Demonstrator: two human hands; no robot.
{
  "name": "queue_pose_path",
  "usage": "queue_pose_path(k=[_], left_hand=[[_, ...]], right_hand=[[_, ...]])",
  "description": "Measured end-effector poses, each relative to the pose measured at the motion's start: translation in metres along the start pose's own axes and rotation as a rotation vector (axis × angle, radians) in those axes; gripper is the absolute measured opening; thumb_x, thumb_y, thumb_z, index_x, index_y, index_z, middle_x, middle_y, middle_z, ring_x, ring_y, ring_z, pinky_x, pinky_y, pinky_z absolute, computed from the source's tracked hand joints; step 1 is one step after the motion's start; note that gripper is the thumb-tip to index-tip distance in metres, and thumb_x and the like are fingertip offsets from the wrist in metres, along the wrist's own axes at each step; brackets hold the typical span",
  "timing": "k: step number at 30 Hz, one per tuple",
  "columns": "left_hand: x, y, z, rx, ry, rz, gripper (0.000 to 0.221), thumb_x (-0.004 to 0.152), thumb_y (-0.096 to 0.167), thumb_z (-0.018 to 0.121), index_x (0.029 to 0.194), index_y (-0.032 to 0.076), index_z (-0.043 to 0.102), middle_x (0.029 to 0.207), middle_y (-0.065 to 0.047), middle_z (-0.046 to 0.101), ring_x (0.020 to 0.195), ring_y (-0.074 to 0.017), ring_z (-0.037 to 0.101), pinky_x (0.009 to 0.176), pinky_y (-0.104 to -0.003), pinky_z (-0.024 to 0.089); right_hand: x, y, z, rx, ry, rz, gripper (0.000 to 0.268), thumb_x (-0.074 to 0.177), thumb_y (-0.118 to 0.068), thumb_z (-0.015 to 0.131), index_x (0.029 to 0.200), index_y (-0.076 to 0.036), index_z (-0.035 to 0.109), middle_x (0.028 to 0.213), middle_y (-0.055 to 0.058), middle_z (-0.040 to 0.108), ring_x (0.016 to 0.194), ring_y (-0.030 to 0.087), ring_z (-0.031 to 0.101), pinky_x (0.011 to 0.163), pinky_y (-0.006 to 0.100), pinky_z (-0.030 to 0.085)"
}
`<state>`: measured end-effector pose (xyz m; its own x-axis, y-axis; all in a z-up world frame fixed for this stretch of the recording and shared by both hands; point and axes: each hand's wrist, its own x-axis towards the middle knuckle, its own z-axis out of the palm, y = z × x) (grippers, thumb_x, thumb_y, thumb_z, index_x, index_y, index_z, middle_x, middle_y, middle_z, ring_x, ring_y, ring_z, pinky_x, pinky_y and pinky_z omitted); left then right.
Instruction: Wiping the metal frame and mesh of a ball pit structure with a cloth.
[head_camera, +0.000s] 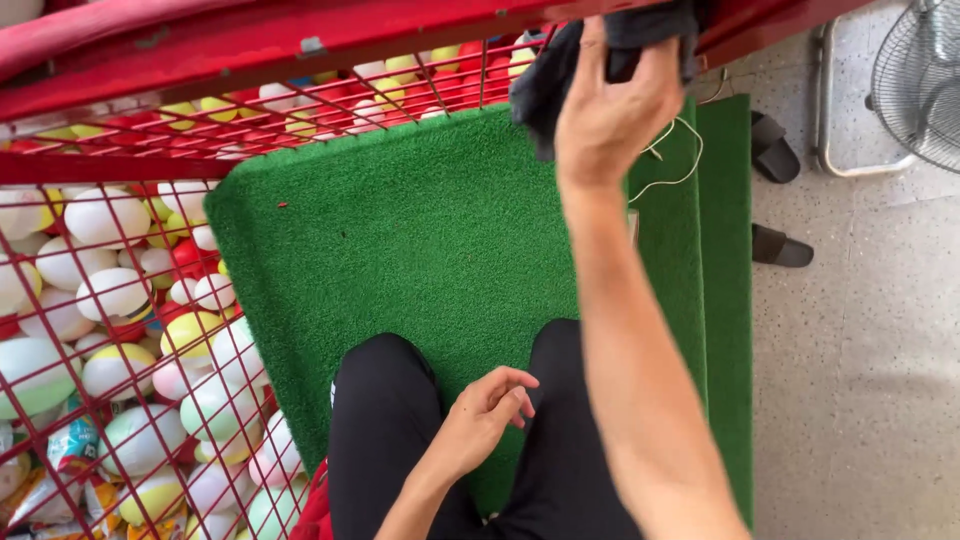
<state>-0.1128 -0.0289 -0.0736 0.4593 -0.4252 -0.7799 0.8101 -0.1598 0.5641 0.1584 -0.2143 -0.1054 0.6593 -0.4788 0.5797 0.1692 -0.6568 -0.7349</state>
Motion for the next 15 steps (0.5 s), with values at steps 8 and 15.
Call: queue_pose_path(k=[8, 15], left_hand=[[-0.009, -0.001, -0.013, 0.04, 0.032, 0.066, 0.024, 0.101, 0.016, 0.053, 0.117, 0.004, 0.066, 0.083, -0.002, 0.068, 0.077, -0.0101, 0.064, 0.073, -0.026, 0.053], [-0.005, -0.033, -0.025, -0.003, -0.005, 0.003, 0.022, 0.101, 0.015, 0.053, 0.116, 0.004, 0.066, 0.085, -0.002, 0.068, 0.078, -0.0105, 0.064, 0.074, -0.026, 0.053]], right_hand=[[-0.003, -0.005, -0.013, 0.128, 0.047, 0.051, 0.014, 0.103, -0.008, 0.079, 0.113, -0.001, 0.073, 0.106, 0.007, 0.078, 0.098, 0.018, 0.074, 0.093, 0.034, 0.06], [-0.006, -0.002, -0.007, 0.166, 0.01, 0.176, 0.014, 0.099, -0.004, 0.082, 0.107, 0.004, 0.073, 0.097, 0.006, 0.076, 0.083, 0.012, 0.067, 0.077, 0.028, 0.054]])
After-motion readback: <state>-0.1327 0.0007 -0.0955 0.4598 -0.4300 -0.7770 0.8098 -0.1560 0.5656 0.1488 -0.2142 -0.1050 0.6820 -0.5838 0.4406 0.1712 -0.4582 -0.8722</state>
